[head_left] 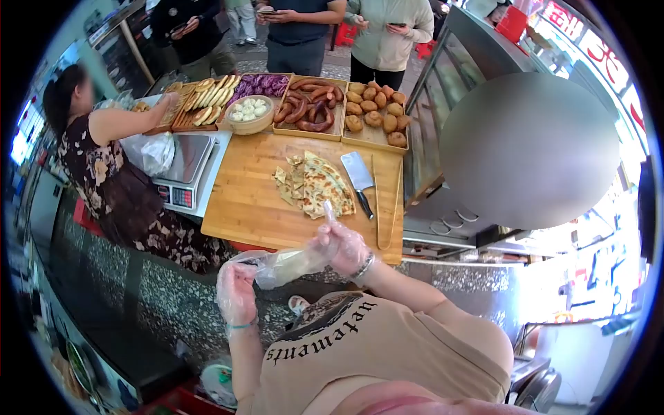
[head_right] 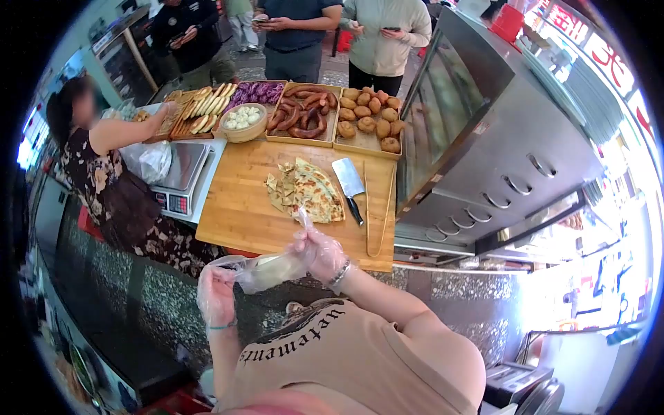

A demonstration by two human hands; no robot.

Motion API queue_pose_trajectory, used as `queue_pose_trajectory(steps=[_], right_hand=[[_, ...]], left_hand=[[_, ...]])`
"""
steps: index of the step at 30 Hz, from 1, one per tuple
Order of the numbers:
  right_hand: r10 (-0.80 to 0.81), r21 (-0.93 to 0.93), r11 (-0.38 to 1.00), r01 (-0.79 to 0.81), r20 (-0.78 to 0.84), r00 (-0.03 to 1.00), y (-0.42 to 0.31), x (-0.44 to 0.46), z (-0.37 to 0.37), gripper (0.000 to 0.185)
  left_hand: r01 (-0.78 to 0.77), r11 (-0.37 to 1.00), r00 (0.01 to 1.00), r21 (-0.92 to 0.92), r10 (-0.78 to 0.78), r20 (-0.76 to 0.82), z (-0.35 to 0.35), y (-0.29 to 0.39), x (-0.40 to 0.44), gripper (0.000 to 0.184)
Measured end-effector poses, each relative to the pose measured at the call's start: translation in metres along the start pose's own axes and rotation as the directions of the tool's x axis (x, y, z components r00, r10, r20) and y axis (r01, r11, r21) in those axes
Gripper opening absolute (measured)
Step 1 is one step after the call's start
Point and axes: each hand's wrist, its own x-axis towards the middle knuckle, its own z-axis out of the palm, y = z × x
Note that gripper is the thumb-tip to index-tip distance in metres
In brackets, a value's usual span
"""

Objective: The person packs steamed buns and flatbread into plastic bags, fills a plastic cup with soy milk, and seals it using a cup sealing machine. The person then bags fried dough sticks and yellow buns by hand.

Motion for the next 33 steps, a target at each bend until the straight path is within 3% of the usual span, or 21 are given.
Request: queue_pose_trajectory(steps=[2, 6, 8, 13, 14, 15, 16, 17, 18, 19, 20, 21, 22, 23, 25, 26, 27, 28, 30, 31, 33], right_hand=[[-0.034, -0.052, 0.998, 0.034, 0.015, 0.999, 0.005, 0.004, 0.011, 0.054], [-0.068, -0.213, 0.975, 0.067, 0.003, 0.998, 0.007, 0.028, 0.024, 0.048], [-0.057, -0.388, 0.921, 0.024, -0.073, 0.996, 0.001, 0.035, 0.039, 0.038], [0.001, -0.374, 0.927, -0.016, -0.040, 0.999, -0.010, 0.065, 0.062, 0.038], [-0.075, -0.553, 0.832, 0.035, -0.050, 0.996, -0.012, 0.072, 0.068, 0.036], [-0.133, -0.713, 0.699, 0.059, -0.049, 0.990, -0.012, 0.081, 0.071, 0.034], [-0.028, -0.577, 0.816, -0.023, -0.081, 0.996, -0.005, 0.103, 0.050, 0.031], [0.070, -0.573, 0.812, -0.110, -0.090, 0.993, 0.005, 0.116, 0.049, 0.031], [0.047, -0.731, 0.680, -0.052, -0.027, 0.999, 0.016, 0.131, 0.049, 0.032], [0.038, -0.851, 0.524, 0.039, 0.069, 0.997, 0.029, 0.146, 0.049, 0.032], [0.135, -0.850, 0.526, -0.013, 0.068, 0.988, 0.046, 0.159, 0.047, 0.032], [0.058, -0.870, 0.319, 0.375, 0.413, 0.909, 0.059, 0.169, 0.041, 0.033], [0.040, -0.684, 0.084, 0.725, 0.729, 0.683, 0.067, 0.181, 0.037, 0.034], [0.069, -0.683, 0.112, 0.722, 0.730, 0.680, 0.069, 0.187, 0.031, 0.034], [0.160, -0.815, 0.072, 0.575, 0.578, 0.800, 0.065, 0.196, 0.021, 0.035], [0.173, -0.817, 0.083, 0.571, 0.576, 0.799, 0.060, 0.203, 0.027, 0.035], [0.263, -0.921, 0.166, 0.354, 0.387, 0.884, 0.054, 0.210, 0.034, 0.035], [0.362, -0.970, 0.220, 0.106, 0.183, 0.914, 0.050, 0.215, 0.044, 0.037], [0.282, -0.970, 0.238, -0.047, 0.023, 0.959, 0.050, 0.214, 0.068, 0.038], [0.188, -0.949, 0.264, -0.174, -0.126, 0.974, 0.052, 0.217, 0.076, 0.041], [0.091, -0.949, 0.261, -0.178, -0.159, 0.983, 0.064, 0.219, 0.075, 0.041]], left_hand=[[-0.079, 0.987, 0.994, 0.139, 0.068, 0.080, -0.012, 0.013, 0.016, 0.026], [-0.078, 0.987, 0.990, 0.139, 0.061, 0.124, -0.013, 0.023, 0.053, 0.023], [-0.066, 0.904, 0.998, 0.422, 0.055, 0.037, -0.008, 0.020, 0.068, 0.021], [-0.097, 0.811, 0.994, 0.577, 0.055, 0.089, 0.026, 0.045, 0.097, 0.019], [-0.063, 0.812, 0.997, 0.580, 0.025, 0.073, 0.032, 0.049, 0.103, 0.019], [-0.164, 0.671, 0.986, 0.723, 0.085, 0.145, 0.038, 0.050, 0.114, 0.018], [-0.231, 0.496, 0.973, 0.837, 0.128, 0.193, 0.040, 0.051, 0.126, 0.018], [-0.409, 0.292, 0.912, 0.865, 0.156, 0.379, 0.042, 0.047, 0.137, 0.016], [-0.509, 0.237, 0.860, 0.827, 0.088, 0.503, 0.049, 0.046, 0.144, 0.013], [-0.634, 0.333, 0.764, 0.698, 0.126, 0.633, 0.065, 0.050, 0.148, 0.013], [-0.659, 0.230, 0.736, 0.716, 0.005, 0.677, 0.059, 0.042, 0.159, 0.014], [-0.690, 0.145, 0.695, 0.709, -0.138, 0.705, 0.047, 0.034, 0.167, 0.015], [-0.652, 0.130, 0.736, 0.747, -0.129, 0.665, 0.041, 0.033, 0.176, 0.015], [-0.616, 0.156, 0.741, 0.772, -0.220, 0.635, 0.036, 0.032, 0.185, 0.017], [-0.568, 0.180, 0.744, 0.803, -0.305, 0.595, 0.023, 0.039, 0.212, 0.020], [-0.539, 0.291, 0.728, 0.791, -0.311, 0.611, 0.016, 0.045, 0.227, 0.024], [-0.502, 0.402, 0.711, 0.766, -0.312, 0.630, 0.005, 0.051, 0.243, 0.027], [-0.515, 0.370, 0.807, 0.773, -0.093, 0.583, -0.015, 0.050, 0.263, 0.031], [-0.449, 0.291, 0.877, 0.845, 0.327, 0.353, -0.076, 0.058, 0.333, 0.034], [-0.406, 0.017, 0.844, 0.914, 0.389, 0.368, -0.103, 0.087, 0.373, 0.040], [-0.189, -0.293, 0.866, 0.937, 0.401, 0.300, -0.157, 0.136, 0.445, 0.053]])
